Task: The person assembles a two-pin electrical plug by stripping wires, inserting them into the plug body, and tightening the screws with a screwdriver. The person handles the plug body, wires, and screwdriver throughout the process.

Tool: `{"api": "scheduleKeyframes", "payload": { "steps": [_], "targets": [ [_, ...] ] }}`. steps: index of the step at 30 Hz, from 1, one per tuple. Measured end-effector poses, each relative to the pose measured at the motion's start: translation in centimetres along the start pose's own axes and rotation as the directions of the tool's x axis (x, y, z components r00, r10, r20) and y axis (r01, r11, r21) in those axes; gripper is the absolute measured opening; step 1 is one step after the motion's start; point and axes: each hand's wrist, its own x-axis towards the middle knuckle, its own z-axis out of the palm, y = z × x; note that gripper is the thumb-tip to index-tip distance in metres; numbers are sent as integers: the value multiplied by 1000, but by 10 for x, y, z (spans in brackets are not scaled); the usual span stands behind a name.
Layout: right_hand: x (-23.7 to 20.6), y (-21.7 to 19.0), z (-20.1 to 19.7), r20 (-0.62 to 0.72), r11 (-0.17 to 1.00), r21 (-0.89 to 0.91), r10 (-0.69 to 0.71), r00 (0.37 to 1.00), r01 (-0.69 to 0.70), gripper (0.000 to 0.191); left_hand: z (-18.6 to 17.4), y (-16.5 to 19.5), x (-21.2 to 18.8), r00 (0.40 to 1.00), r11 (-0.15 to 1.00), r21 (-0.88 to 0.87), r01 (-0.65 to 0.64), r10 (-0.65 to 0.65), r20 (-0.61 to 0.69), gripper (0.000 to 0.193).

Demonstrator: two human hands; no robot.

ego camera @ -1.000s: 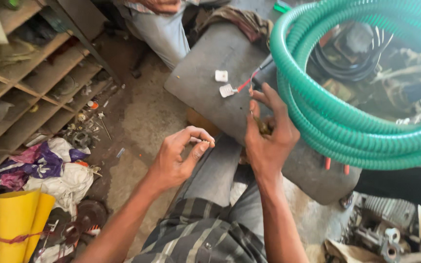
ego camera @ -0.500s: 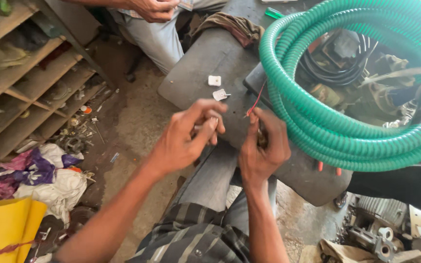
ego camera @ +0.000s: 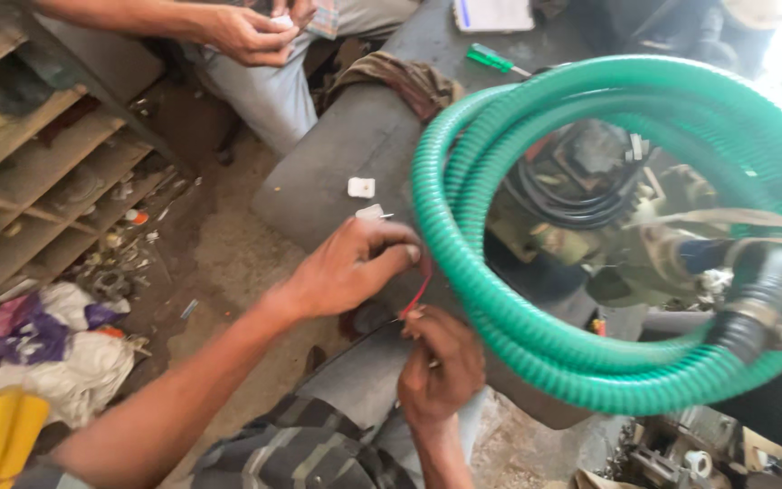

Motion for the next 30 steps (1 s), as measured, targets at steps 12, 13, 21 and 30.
{"api": "scheduleKeyframes", "payload": {
  "steps": [12,13,21,30],
  "targets": [
    [-35,-14,-26,36,997,81,-8,999,5,30,55,-21,-33,994,905,-415,98,-109,-3,41],
    [-38,-16,-29,48,996,90,-2,999,-2,30,55,-21,-39,997,930,-362,63,-77,-25,41],
    [-80,-32,-26,51,915,336,219,974,-223,20,60,-23,-78,994,979,-203,-6,-15,-104,42],
    [-70,-25,-46,202,625,510,581,789,-591,27,75,-17,-76,996,946,-323,22,-49,-75,29]
  ]
}}
